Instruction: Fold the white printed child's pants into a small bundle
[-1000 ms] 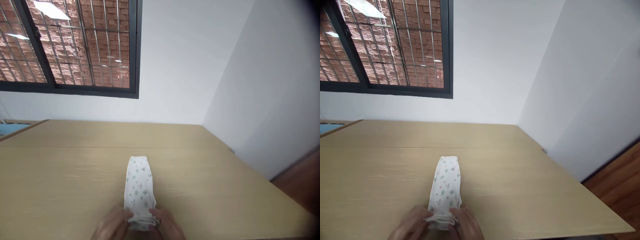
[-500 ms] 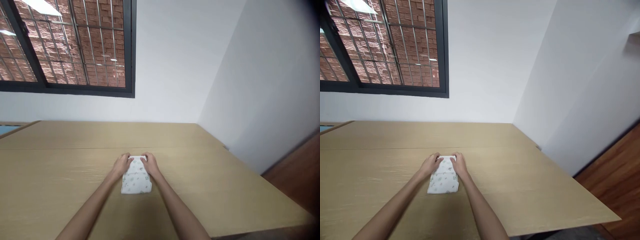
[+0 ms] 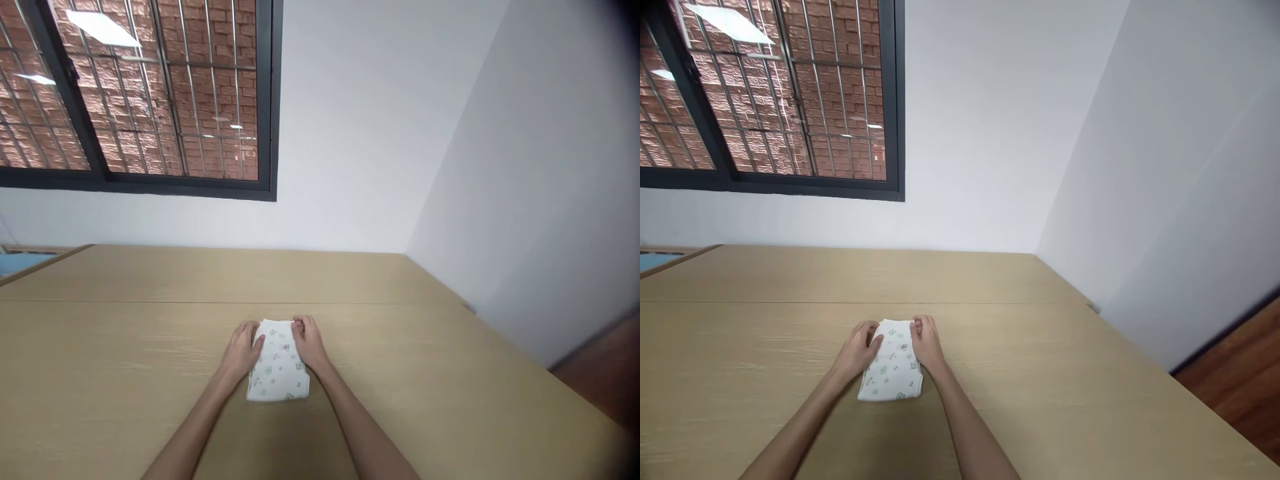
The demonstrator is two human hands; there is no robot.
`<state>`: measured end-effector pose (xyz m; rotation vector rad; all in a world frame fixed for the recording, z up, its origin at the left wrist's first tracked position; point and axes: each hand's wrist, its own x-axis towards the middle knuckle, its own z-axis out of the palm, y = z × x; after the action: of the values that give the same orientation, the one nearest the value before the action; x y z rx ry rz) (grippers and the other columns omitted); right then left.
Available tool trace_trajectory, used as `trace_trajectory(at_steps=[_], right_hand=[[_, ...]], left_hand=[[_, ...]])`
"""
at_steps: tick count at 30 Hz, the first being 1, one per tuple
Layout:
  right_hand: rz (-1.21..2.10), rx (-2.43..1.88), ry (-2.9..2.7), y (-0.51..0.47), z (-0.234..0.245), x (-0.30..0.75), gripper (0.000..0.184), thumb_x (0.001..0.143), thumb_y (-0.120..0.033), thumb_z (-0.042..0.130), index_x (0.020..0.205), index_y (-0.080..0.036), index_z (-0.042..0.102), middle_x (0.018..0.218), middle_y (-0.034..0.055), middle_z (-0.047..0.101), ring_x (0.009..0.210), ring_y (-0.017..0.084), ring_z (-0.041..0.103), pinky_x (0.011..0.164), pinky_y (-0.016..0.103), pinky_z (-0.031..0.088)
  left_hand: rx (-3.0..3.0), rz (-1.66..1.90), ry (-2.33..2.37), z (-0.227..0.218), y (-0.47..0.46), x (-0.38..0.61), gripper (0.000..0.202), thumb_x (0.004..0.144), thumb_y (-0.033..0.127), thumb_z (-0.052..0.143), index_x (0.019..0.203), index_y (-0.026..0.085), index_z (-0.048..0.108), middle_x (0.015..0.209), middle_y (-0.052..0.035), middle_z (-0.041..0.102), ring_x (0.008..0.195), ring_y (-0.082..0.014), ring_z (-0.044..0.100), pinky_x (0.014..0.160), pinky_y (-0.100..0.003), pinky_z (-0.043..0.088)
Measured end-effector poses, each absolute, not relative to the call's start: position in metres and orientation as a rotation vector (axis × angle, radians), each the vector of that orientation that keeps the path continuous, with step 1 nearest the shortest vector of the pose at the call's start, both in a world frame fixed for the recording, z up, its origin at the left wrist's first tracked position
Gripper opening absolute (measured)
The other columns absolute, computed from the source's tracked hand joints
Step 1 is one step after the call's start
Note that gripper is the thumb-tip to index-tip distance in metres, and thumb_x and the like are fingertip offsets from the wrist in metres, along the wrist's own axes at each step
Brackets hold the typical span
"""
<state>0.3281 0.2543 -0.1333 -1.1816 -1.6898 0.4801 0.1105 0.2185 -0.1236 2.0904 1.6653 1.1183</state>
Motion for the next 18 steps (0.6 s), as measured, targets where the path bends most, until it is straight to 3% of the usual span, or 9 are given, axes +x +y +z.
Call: trace_trajectory(at_steps=[5, 18], right_hand=[[0.5, -1.174, -1.672, 0.253, -0.135, 0.331, 0.02, 0.095, -0.031, 0.047, 0.099, -0.019, 0.061, 0.096, 0.0088, 0.063, 0.083, 0.021, 0.062, 0.077, 0.037, 0.054], [0.576, -1.137, -1.685, 0.265, -0.147, 0.332, 0.016, 0.083, -0.018, 0.05, 0.094, -0.02, 0.062, 0.086, 0.0053, 0.063, 0.075, 0.019, 0.061, 0.068, 0.032, 0.052]], left_hand=[[2.072, 1.115, 1.601, -0.127, 0.221, 0.107, 0.028, 0.09, 0.028, 0.051, 0.114, 0.015, 0.059, 0.109, -0.0117, 0.069, 0.104, -0.0259, 0.065, 0.091, -0.043, 0.053], [2.049, 1.174, 1.523, -0.135, 0.225, 0.107, 0.029, 0.089, 0.029, 0.051, 0.114, 0.017, 0.059, 0.109, -0.0104, 0.068, 0.101, -0.0248, 0.064, 0.091, -0.044, 0.052]])
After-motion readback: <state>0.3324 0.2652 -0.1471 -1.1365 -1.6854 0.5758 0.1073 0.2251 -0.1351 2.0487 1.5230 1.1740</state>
